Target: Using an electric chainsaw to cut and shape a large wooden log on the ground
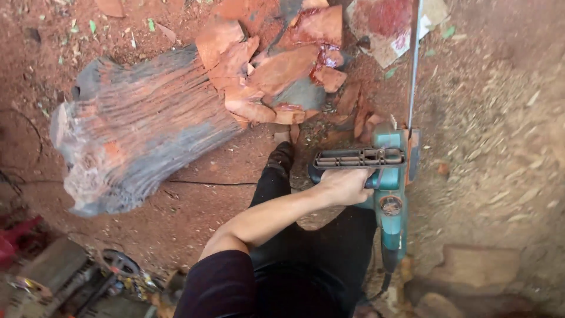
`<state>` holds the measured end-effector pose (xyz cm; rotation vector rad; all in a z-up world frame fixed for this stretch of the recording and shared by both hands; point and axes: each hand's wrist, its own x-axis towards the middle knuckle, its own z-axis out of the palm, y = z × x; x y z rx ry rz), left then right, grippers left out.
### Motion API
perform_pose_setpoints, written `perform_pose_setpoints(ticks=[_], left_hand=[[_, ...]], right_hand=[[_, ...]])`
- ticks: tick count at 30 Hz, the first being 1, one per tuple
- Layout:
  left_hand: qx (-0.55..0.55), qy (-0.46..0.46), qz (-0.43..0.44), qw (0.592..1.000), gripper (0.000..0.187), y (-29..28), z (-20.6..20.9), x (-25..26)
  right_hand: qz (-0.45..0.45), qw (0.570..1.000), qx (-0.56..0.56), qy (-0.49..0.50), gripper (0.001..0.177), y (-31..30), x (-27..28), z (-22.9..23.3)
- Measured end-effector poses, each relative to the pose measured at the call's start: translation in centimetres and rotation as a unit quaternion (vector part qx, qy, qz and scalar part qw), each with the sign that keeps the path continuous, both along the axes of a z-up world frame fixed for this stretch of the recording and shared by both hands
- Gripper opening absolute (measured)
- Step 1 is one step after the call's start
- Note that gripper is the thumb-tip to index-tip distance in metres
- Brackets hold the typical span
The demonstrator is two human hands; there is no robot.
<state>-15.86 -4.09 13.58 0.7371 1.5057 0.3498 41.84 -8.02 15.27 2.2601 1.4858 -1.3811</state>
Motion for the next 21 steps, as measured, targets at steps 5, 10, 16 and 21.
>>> perform_pose_setpoints(ticks=[5, 10, 16, 21], left_hand=[[-0.054, -0.027, -0.1, 0.993, 0.024, -3.8, -2.7, -1.8], [-0.102, -0.034, -0.152, 0.982, 0.025, -6.4, -4.4, -0.5], [-0.078, 0.032, -0.194, 0.977, 0.028, -7.9, -6.4, 0.8], [-0.079, 0.104, -0.183, 0.974, 0.081, -7.0, -7.9, -0.8]], right_hand=[[0.007, 0.998, 0.068, 0.01, 0.033, -6.1, -9.8, -5.8], [0.135, 0.98, -0.099, 0.104, 0.049, -8.9, -17.4, -9.8], [-0.004, 0.932, -0.239, 0.273, 0.074, -12.8, -18.9, -11.2], [-0.006, 0.951, -0.212, 0.225, 0.06, -12.3, -23.6, -10.4]])
